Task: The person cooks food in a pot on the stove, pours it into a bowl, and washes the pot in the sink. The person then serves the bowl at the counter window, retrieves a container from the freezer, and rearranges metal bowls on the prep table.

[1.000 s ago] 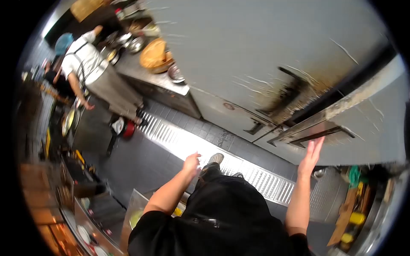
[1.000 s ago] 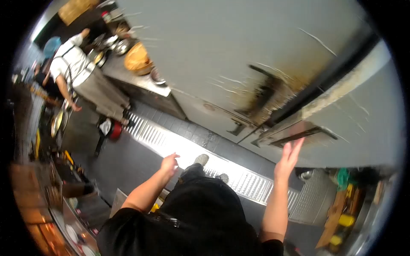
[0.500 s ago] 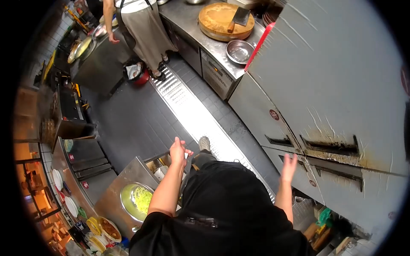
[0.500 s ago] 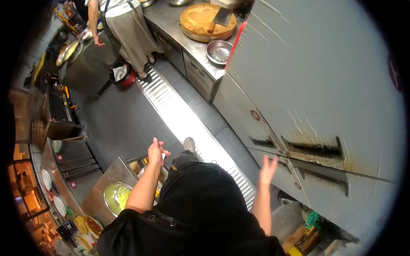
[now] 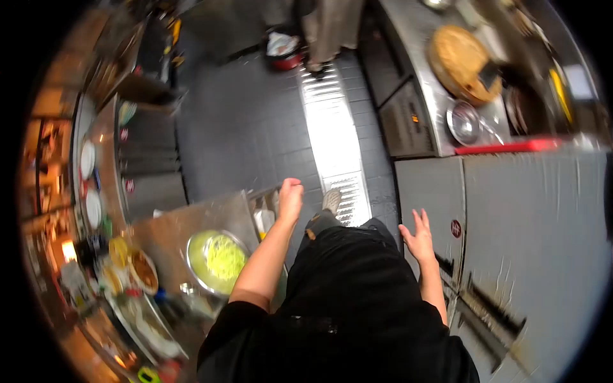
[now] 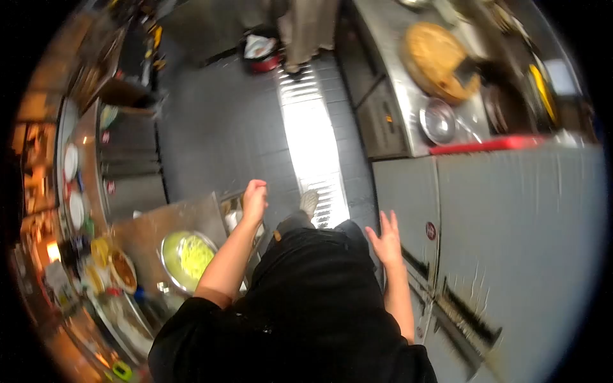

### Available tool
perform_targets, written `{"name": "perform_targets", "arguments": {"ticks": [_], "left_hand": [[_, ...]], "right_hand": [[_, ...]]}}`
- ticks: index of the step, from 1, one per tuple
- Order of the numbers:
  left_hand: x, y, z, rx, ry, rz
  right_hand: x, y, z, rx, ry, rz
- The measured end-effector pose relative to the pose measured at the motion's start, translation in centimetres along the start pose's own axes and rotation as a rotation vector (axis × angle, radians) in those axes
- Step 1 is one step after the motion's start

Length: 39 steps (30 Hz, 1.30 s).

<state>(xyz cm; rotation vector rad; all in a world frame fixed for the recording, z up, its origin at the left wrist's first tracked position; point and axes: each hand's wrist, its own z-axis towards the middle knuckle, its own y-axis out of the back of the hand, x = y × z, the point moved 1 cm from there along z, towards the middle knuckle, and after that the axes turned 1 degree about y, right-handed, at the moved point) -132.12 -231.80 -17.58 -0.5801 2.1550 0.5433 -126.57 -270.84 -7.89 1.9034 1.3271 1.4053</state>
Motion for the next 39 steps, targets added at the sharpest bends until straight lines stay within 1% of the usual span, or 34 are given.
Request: {"name": "perform_targets", "arguments": {"ticks": [1,2,5,7,10,13,14,15,16,17,18,19,20,21,22,23,25,26,28,29,30,31,32,34,35,36,37,38,39], "left_hand": [[0.5,0.4,0.1,-0.070,-0.092,0.222],[0.7,0.8,-0.3,-0.103,-0.126,0.321],[6.9,1.5,1.1,-0.168,-0.210,0.299],[5.1,0.9,-1.0,-0.089,0.045,-0.117],[4.5,-0.4,-3.0,-0.052,0.082,-0.395],[2.9,-1.8,-4.0,-0.025,0.149,-0.234],[2.7,-2.4,-3.5,0.034,0.170,-0.122],[2.5,-2.7,-2.5,0.084,0.190,-0.005],[1.9,-2.8,-0.8,0.129,0.212,0.112],[1.0,-3.0,2.0,0.143,0.138,0.179],[-0.6,-3.2,4.9,0.156,0.074,0.245],[-4.8,-3.5,7.8,0.071,0.008,0.223],[-7.0,-2.6,13.7,0.098,-0.062,0.007],[-12.7,-2.5,16.9,-0.027,-0.160,0.016],[-18.3,-2.1,20.1,-0.096,-0.231,0.015],[-25.2,-3.6,18.2,-0.387,-0.114,-0.143],[-29.3,-4.6,21.8,-0.669,-0.191,-0.207],[-29.4,-5.9,22.2,-0.542,-0.241,-0.208],[-28.2,-10.1,22.3,-0.248,-0.346,-0.200],[-26.5,-12.2,22.1,-0.098,-0.348,-0.052],[-23.4,-13.9,22.3,0.043,-0.388,0.163],[-18.0,-14.8,24.0,0.050,-0.569,0.587],[-16.4,-16.1,20.4,0.250,-0.403,0.747],[-11.2,-16.9,15.5,0.495,-0.356,1.129],[-8.3,-16.4,14.4,0.579,-0.211,1.141],[-4.9,-15.2,13.7,0.596,-0.101,1.151],[-4.5,-14.3,11.5,0.586,0.040,1.128],[-0.1,-11.8,12.0,0.479,0.065,1.013],[3.8,-9.6,12.8,0.373,0.093,0.896]], "right_hand": [[0.2,0.0,0.5,0.007,0.000,-0.001],[0.0,0.0,1.3,0.030,0.017,-0.034],[0.0,0.9,3.7,0.114,0.067,-0.099],[0.0,1.7,6.1,0.141,0.106,-0.141],[0.3,2.9,9.8,0.164,0.199,-0.166],[1.4,5.5,13.7,0.160,0.280,-0.153],[1.7,6.3,14.9,0.158,0.316,-0.150],[1.7,7.0,16.3,0.157,0.355,-0.145],[1.6,7.8,17.6,0.167,0.392,-0.204],[1.4,8.4,18.8,0.147,0.400,-0.180],[1.6,9.3,19.5,0.136,0.405,-0.159],[1.7,10.1,19.8,0.132,0.407,-0.141],[1.8,10.9,20.1,0.125,0.410,-0.137],[1.6,11.5,20.2,0.129,0.406,-0.115],[1.4,12.0,20.3,0.132,0.398,-0.092],[1.1,12.3,20.5,0.130,0.388,-0.069],[-0.5,12.4,20.4,0.165,0.363,-0.062],[-1.9,11.8,20.5,0.178,0.343,-0.058],[-5.3,10.6,20.9,0.192,0.286,-0.005],[-6.5,10.2,20.6,0.196,0.235,0.053],[-7.8,9.8,20.6,0.232,0.176,0.114],[-9.2,8.9,20.3,0.271,0.116,0.180],[-10.7,7.7,20.0,0.325,0.025,0.216],[-13.8,5.3,19.2,0.441,-0.147,0.285],[-15.1,4.0,18.7,0.549,-0.266,0.451],[-16.0,2.5,18.0,0.653,-0.377,0.617],[-16.2,1.9,17.7,0.757,-0.482,0.785],[-12.4,5.6,16.7,0.762,-0.628,0.889],[-12.1,5.5,17.2,0.784,-0.665,0.873]]}}
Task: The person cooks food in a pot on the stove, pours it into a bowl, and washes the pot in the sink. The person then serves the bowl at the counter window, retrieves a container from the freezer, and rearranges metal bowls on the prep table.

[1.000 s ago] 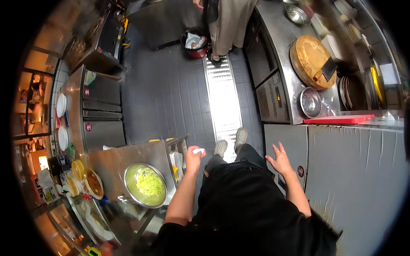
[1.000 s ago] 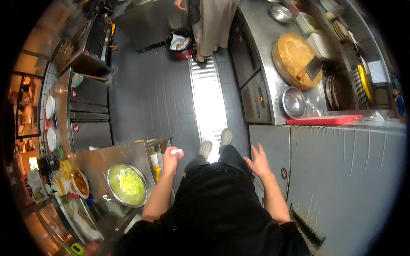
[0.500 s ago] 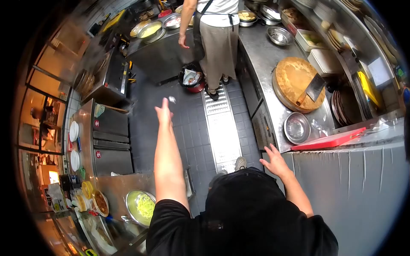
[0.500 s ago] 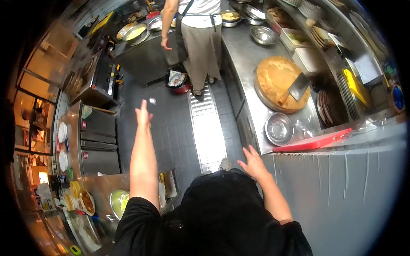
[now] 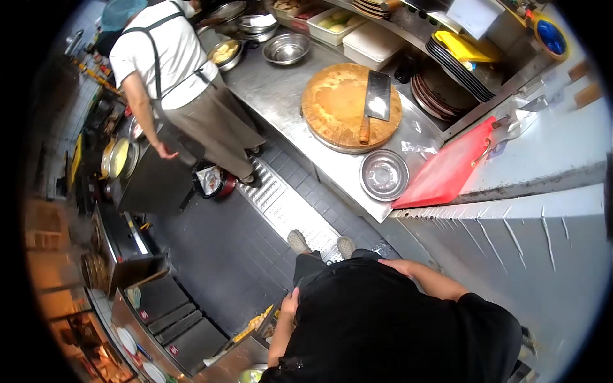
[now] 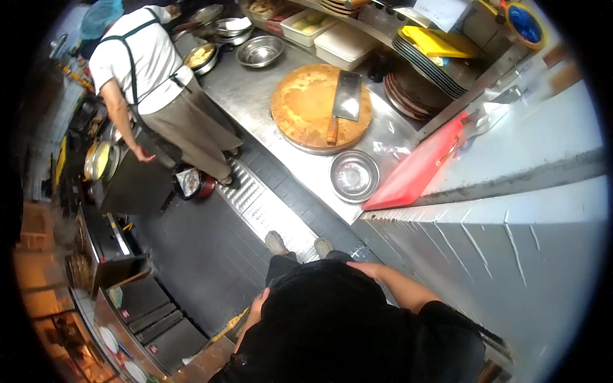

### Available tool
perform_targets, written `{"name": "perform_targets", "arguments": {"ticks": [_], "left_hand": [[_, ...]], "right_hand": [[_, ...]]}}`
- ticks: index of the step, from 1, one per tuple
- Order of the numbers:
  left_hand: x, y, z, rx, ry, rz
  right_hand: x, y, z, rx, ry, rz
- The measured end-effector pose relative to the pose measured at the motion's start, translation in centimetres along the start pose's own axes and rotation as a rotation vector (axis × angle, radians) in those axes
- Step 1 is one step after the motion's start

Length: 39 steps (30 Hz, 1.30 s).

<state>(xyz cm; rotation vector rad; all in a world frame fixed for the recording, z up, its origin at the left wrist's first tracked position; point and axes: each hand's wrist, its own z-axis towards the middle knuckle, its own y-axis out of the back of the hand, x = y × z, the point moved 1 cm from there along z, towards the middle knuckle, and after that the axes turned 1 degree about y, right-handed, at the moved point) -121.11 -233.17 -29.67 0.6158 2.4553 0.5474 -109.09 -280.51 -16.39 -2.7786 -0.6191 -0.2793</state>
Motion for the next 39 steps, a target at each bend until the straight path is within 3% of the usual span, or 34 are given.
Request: {"name": "perform_targets", "arguments": {"ticks": [2,6,8,10,11,12,15,17,20,23,24,25,26,27,28,30,31,35,39], "left_hand": [[3.2,0.6,-1.3,0.016,0.111,-0.001],[4.3,7.1,-2.3,0.105,0.205,0.137],[1.7,12.3,-1.6,0.115,0.208,0.179],[0.4,16.6,1.0,0.052,0.214,0.102],[3.3,17.2,5.9,-0.063,0.244,-0.074],[6.3,17.8,10.6,-0.184,0.254,-0.251],[1.2,24.6,15.6,-0.273,0.118,-0.259],[-2.4,27.6,17.0,-0.375,-0.027,-0.236],[-5.1,30.2,19.7,-0.316,-0.055,-0.219],[-1.4,29.5,25.5,-0.285,-0.174,-0.014],[-0.6,28.8,26.2,-0.269,-0.168,-0.052],[-5.4,29.6,20.7,-0.164,-0.021,-0.056],[-0.3,27.7,25.6,-0.194,-0.114,-0.005],[0.6,26.7,25.7,-0.168,-0.144,-0.017],[-0.5,26.8,22.9,-0.118,-0.361,0.262],[-1.7,25.9,20.2,0.009,-0.145,0.211],[-2.7,25.5,19.1,0.032,-0.086,0.220],[-6.2,23.9,17.9,0.053,-0.068,0.227],[-9.2,23.1,18.1,0.024,-0.116,0.202]], "right_hand": [[0.7,-0.4,0.7,0.005,-0.089,-0.007],[5.5,0.0,1.5,-0.076,0.103,-0.179],[8.7,-0.6,2.4,-0.153,0.195,-0.180],[12.8,-2.1,3.2,-0.150,0.195,-0.048],[14.8,-2.9,3.5,-0.150,0.195,0.023],[16.9,-3.8,3.6,-0.180,0.268,-0.116],[21.5,-6.8,3.9,-0.370,0.498,-0.511],[25.3,-9.2,1.6,-0.392,0.452,-0.565],[27.5,-10.3,0.6,-0.505,0.518,-0.673],[26.8,-9.6,2.1,-0.630,0.567,-0.686],[26.1,-9.3,2.2,-0.618,0.531,-0.607],[25.5,-8.9,2.4,-0.607,0.499,-0.528],[25.1,-8.6,2.5,-0.589,0.474,-0.453],[24.2,-8.1,3.6,-0.525,0.427,-0.188],[23.3,-7.4,4.5,-0.501,0.396,0.141],[21.6,-6.0,6.3,-0.393,0.324,0.780],[20.7,-4.8,7.5,-0.387,0.320,0.951],[20.3,-1.6,7.3,-0.572,0.478,1.372],[20.8,2.8,6.4,-0.409,0.803,1.704]]}}
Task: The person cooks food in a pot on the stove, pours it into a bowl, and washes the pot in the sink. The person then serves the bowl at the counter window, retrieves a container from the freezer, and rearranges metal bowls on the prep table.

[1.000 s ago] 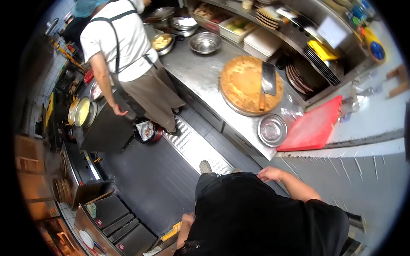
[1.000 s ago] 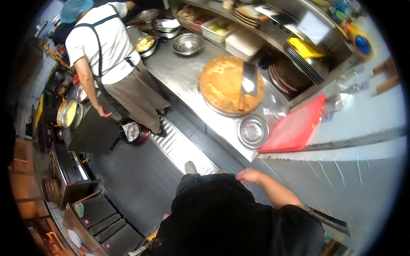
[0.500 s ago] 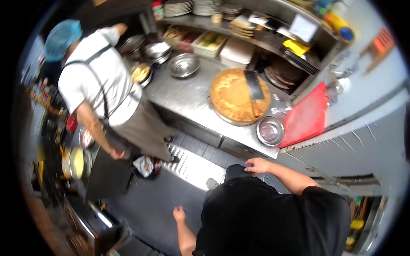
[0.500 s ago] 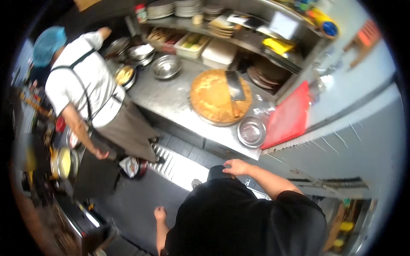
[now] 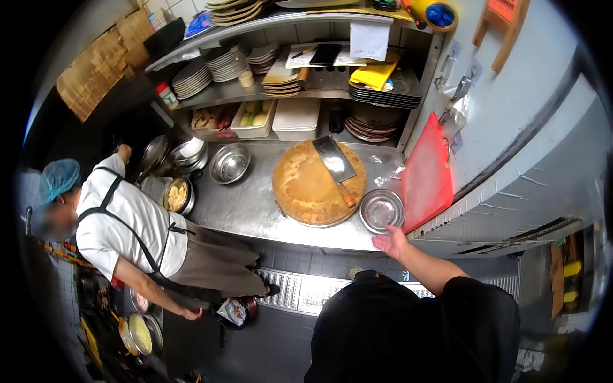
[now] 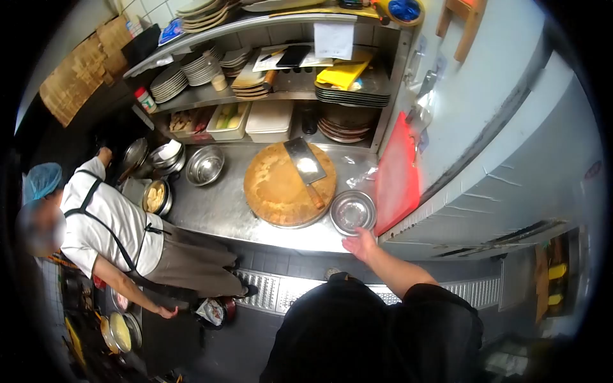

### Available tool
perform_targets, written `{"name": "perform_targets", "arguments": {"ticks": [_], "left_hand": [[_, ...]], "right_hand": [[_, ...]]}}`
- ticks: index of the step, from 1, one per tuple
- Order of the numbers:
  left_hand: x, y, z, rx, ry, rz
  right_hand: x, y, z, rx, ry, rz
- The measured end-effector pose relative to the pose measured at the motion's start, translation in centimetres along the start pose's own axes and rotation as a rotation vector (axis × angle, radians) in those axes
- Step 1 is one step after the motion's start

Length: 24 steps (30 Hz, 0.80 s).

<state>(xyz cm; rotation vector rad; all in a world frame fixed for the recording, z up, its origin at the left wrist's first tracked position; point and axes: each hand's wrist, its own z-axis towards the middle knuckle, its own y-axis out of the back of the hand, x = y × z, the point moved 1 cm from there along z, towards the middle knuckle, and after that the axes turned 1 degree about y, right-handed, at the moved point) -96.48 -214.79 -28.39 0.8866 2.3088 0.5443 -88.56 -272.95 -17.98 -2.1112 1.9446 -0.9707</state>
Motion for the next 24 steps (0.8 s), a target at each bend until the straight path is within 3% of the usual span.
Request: {"name": "perform_targets", "arguments": {"ticks": [3,4,8,11,14,17,18,21,24], "left_hand": [[-1.5,0.3,0.7,-0.048,-0.053,-0.070],[-2.2,0.7,1.1,-0.068,-0.081,-0.108],[-4.9,1.8,2.7,-0.123,-0.177,-0.248],[-8.3,3.3,2.5,-0.099,-0.131,-0.146],[-9.0,3.1,3.1,-0.097,-0.110,-0.121],[-7.5,2.2,3.8,-0.071,-0.123,-0.011],[-7.3,2.0,3.2,-0.066,-0.112,-0.024],[-6.1,1.6,1.7,-0.034,-0.102,0.006],[-1.8,0.7,3.0,0.001,-0.095,0.130]], "right_hand": [[0.7,0.8,1.4,-0.021,-0.025,0.068],[-0.1,0.9,0.9,-0.133,0.070,-0.111],[-2.7,3.0,0.5,-0.149,-0.065,-0.348],[-3.9,4.2,-1.9,-0.054,-0.043,-0.873],[-3.8,6.4,-2.7,0.027,0.143,-1.546],[-4.5,8.3,-4.0,-0.074,0.025,-1.662],[-4.6,7.5,-6.4,-0.068,-0.020,-1.486],[-7.7,14.5,-2.5,0.120,-0.584,-0.680],[-7.8,15.0,-5.7,0.145,-0.733,-0.547]]}}
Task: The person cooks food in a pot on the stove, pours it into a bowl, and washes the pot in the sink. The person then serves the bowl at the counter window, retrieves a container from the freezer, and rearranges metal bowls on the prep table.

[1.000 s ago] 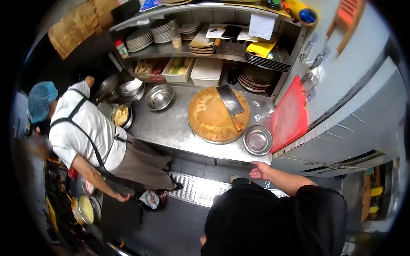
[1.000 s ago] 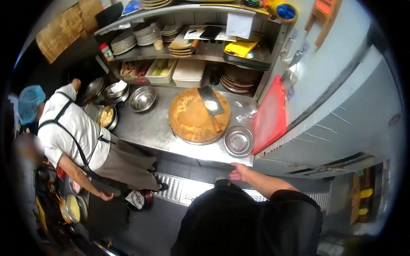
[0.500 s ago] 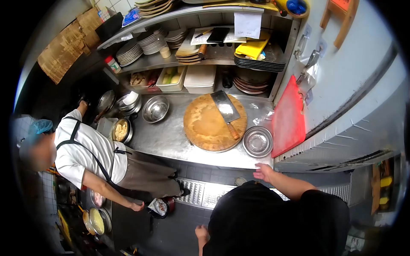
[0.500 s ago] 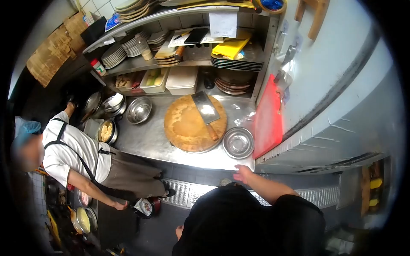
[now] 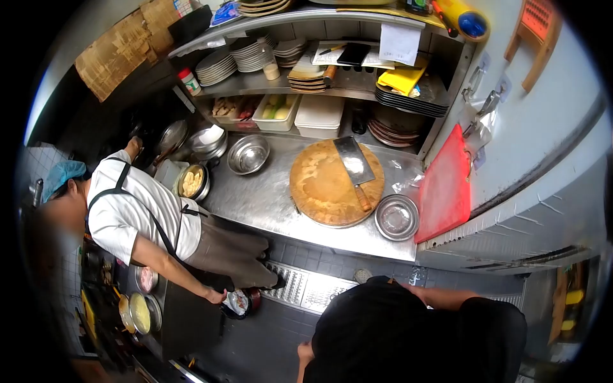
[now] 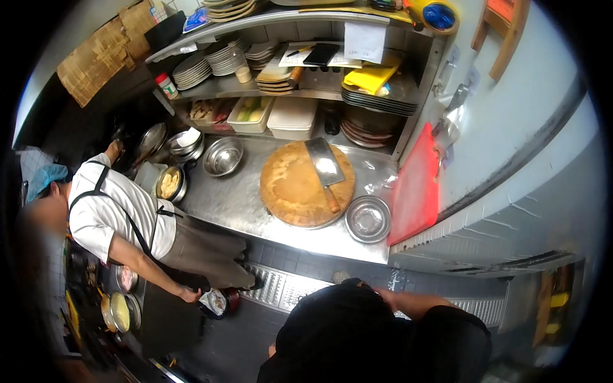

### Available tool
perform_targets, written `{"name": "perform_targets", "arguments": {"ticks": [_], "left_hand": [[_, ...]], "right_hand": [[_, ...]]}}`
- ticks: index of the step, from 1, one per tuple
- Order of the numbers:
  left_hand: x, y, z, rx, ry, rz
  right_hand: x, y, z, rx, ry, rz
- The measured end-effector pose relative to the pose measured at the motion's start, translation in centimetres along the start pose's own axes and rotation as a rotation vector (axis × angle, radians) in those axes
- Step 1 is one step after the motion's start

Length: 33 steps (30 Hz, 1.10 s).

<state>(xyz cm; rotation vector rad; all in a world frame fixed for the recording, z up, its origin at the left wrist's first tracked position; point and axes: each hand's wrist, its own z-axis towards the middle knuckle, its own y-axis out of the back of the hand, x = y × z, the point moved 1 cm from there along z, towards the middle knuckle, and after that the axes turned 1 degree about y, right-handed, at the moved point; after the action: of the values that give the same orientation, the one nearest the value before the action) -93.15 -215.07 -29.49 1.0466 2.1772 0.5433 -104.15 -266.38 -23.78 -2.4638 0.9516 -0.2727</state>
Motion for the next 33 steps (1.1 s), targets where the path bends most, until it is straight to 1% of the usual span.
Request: {"name": "perform_targets", "arguments": {"ticks": [2,5,8,11,12,14,17,18,21,23,24,25,26,27,29,30,31,32,33], "left_hand": [[1.8,-0.8,-0.1,0.001,0.059,0.016],[2.3,-0.4,-2.2,0.022,0.066,0.050],[2.2,-0.4,-3.6,-0.035,0.146,0.029],[0.9,0.0,-5.3,-0.091,0.231,-0.114],[0.1,0.6,-5.6,-0.065,0.240,-0.106],[-1.1,1.4,-5.8,-0.012,0.255,-0.094],[0.8,0.0,-3.8,-0.094,0.132,-0.049],[0.7,-0.1,-3.7,-0.090,0.136,-0.025],[0.4,0.0,-2.7,-0.094,0.134,0.015],[0.9,-0.4,-2.4,-0.123,0.120,-0.010],[1.0,-0.4,-2.0,-0.112,0.122,0.025],[1.9,-0.8,-1.2,-0.100,0.135,0.049],[2.7,-1.1,-0.5,-0.075,0.143,0.034],[3.0,-1.2,-0.3,-0.050,0.152,0.012],[2.9,-1.0,-0.4,-0.068,0.198,-0.036],[2.7,-1.1,-0.8,-0.149,0.168,-0.047],[3.4,-1.3,-0.1,-0.095,0.149,0.000],[2.8,-0.8,-0.7,-0.028,0.235,-0.126],[2.2,-0.7,-1.8,-0.156,0.221,-0.136]], "right_hand": [[-0.8,-0.7,-1.7,0.024,-0.039,-0.005],[-0.9,-0.8,-2.5,0.048,-0.074,-0.023],[-0.3,-0.6,-2.5,0.046,-0.099,-0.062],[0.7,-0.3,-1.9,0.030,-0.110,-0.122],[1.3,-1.1,-2.4,0.012,-0.115,-0.149],[2.7,-5.4,-6.0,-0.030,-0.138,-0.235],[4.4,-9.4,-8.9,-0.056,-0.202,-0.361],[4.9,-10.0,-9.1,-0.059,-0.230,-0.403],[5.8,-7.6,-6.5,-0.061,-0.294,-0.573],[6.1,-0.4,-0.9,-0.175,-0.268,-0.710],[7.2,1.4,0.8,-0.231,-0.261,-0.795],[8.7,-9.3,-7.3,-0.471,-0.191,-1.117],[8.7,-13.8,-10.1,-0.485,-0.050,-1.280],[9.4,-16.2,-11.1,-0.479,0.098,-1.443],[10.8,-13.9,-7.1,-0.326,0.265,-1.434],[11.6,-12.8,-6.0,-0.247,0.334,-1.418],[12.1,-13.9,-6.1,-0.268,0.453,-1.476],[11.6,-16.9,-6.6,-0.278,0.572,-1.529],[11.3,-19.2,-7.0,-0.278,0.694,-1.573]]}}
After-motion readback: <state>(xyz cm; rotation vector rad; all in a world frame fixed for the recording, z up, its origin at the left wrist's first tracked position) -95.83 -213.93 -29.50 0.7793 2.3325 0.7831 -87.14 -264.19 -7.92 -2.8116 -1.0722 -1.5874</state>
